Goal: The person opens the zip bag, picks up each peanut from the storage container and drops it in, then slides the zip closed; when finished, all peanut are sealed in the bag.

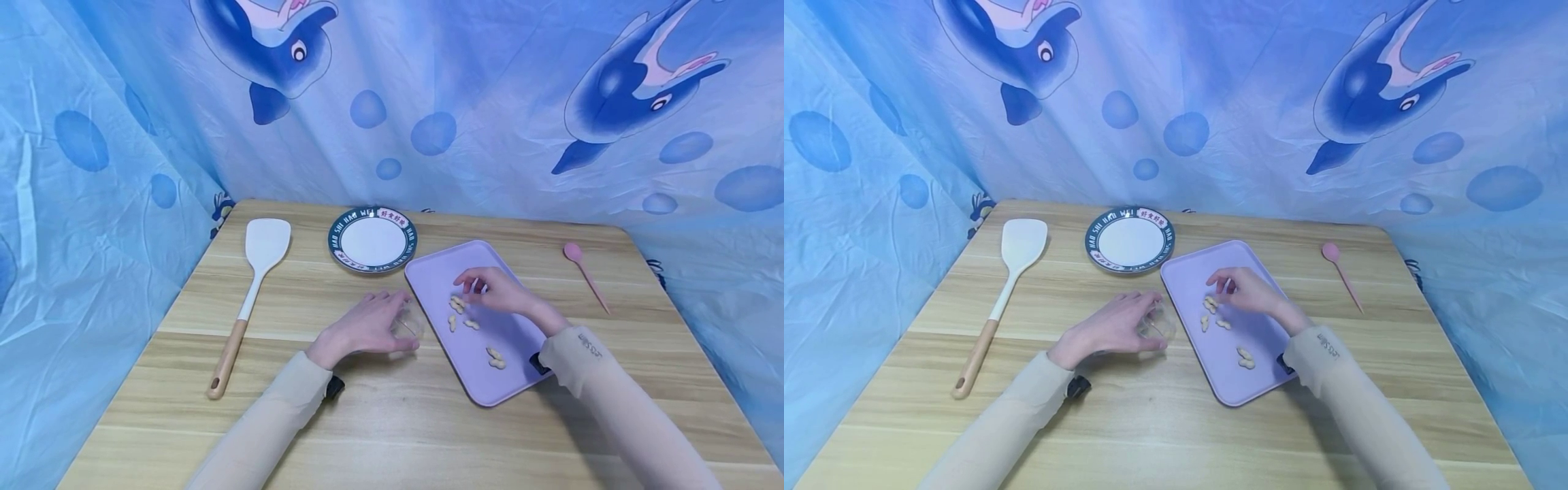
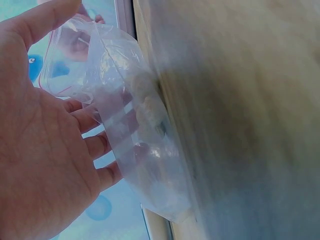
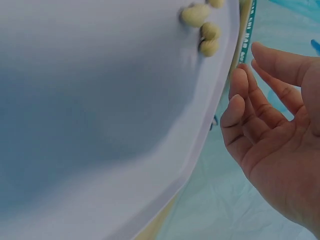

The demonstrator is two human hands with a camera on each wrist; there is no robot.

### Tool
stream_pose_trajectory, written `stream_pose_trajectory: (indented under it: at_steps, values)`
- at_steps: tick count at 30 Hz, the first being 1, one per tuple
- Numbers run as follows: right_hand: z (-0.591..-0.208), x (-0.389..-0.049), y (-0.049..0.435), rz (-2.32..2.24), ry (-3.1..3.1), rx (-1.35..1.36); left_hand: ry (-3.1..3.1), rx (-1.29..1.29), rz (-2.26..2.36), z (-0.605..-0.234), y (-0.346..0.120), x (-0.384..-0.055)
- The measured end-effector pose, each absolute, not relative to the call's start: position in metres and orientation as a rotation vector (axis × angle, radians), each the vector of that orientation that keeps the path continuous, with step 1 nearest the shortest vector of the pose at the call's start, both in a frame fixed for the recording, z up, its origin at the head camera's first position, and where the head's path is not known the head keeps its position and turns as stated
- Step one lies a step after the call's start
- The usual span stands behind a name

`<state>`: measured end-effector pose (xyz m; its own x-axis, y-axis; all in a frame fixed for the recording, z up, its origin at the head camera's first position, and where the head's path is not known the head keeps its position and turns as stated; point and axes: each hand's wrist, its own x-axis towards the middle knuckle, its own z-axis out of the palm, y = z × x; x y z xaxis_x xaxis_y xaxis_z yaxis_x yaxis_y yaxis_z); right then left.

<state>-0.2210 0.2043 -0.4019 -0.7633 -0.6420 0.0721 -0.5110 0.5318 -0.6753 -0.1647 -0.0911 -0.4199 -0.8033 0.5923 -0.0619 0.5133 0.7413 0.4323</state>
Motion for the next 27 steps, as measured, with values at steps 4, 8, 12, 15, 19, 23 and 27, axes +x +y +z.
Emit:
stream_pose_trajectory:
  at_steps: [4, 8, 12, 15, 19, 23, 27]
  values:
    - [-0.406, -0.225, 0.208, -1.03, 2.549, -1.009, 2.738, 0.883, 0.605, -0.42, -0.091, -0.164]
    - [-0.411, -0.229, 0.209, -0.973, 2.517, -1.014, 2.737, 0.889, 0.618, -0.419, -0.092, -0.164]
    - [-0.414, -0.229, 0.208, -0.919, 2.498, -0.982, 2.74, 0.887, 0.615, -0.42, -0.092, -0.164]
    - [-0.415, -0.227, 0.206, -0.897, 2.491, -0.972, 2.744, 0.888, 0.605, -0.42, -0.091, -0.164]
    - [-0.417, -0.227, 0.205, -0.875, 2.499, -0.976, 2.747, 0.893, 0.599, -0.42, -0.091, -0.164]
    - [-0.419, -0.227, 0.203, -0.865, 2.503, -0.969, 2.748, 0.887, 0.594, -0.419, -0.091, -0.163]
    - [-0.419, -0.227, 0.201, -0.857, 2.505, -0.965, 2.745, 0.882, 0.59, -0.419, -0.092, -0.163]
